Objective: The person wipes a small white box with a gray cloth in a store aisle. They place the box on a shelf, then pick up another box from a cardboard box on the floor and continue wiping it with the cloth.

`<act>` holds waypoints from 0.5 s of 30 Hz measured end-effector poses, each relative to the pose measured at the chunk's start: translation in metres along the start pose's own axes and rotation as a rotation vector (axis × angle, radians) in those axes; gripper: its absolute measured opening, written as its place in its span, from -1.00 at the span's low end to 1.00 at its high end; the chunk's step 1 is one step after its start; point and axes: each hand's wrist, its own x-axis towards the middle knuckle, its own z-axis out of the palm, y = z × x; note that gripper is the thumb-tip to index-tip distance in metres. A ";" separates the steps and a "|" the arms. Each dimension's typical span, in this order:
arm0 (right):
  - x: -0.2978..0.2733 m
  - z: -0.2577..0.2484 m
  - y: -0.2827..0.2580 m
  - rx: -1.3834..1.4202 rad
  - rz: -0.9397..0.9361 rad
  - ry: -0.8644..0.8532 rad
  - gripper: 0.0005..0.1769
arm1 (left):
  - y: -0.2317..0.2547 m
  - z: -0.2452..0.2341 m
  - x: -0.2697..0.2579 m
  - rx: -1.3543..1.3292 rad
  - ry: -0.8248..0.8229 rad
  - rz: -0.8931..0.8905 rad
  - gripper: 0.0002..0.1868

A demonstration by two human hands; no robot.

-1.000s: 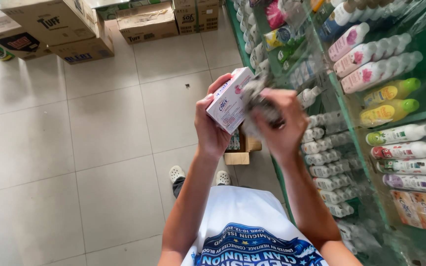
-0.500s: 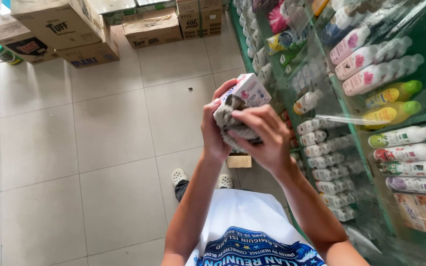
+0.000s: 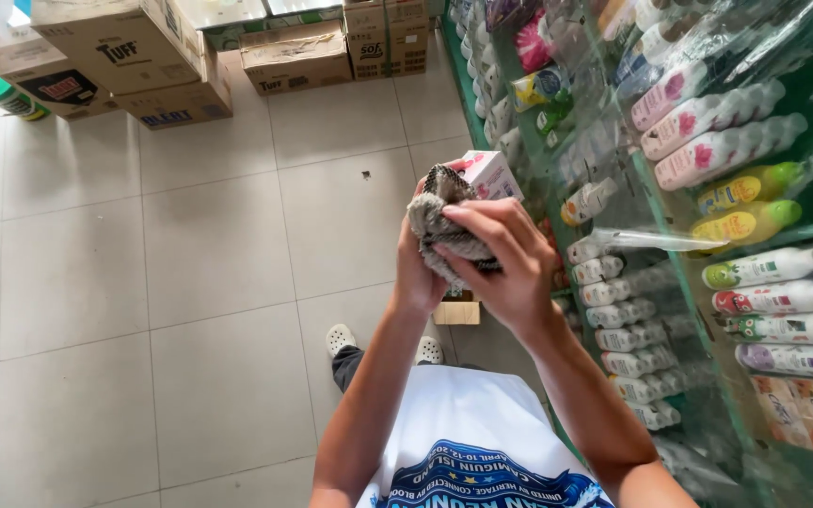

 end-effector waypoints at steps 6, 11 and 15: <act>-0.005 0.006 0.007 -0.015 -0.015 0.035 -0.61 | -0.023 -0.032 -0.006 -0.053 0.081 -0.042 -0.50; 0.006 -0.005 0.008 -0.060 0.014 0.074 -0.66 | 0.006 0.006 -0.003 0.041 0.034 0.006 -0.51; -0.004 0.004 -0.019 -0.014 0.017 0.037 -0.57 | 0.023 0.035 -0.008 0.035 0.008 -0.012 -0.50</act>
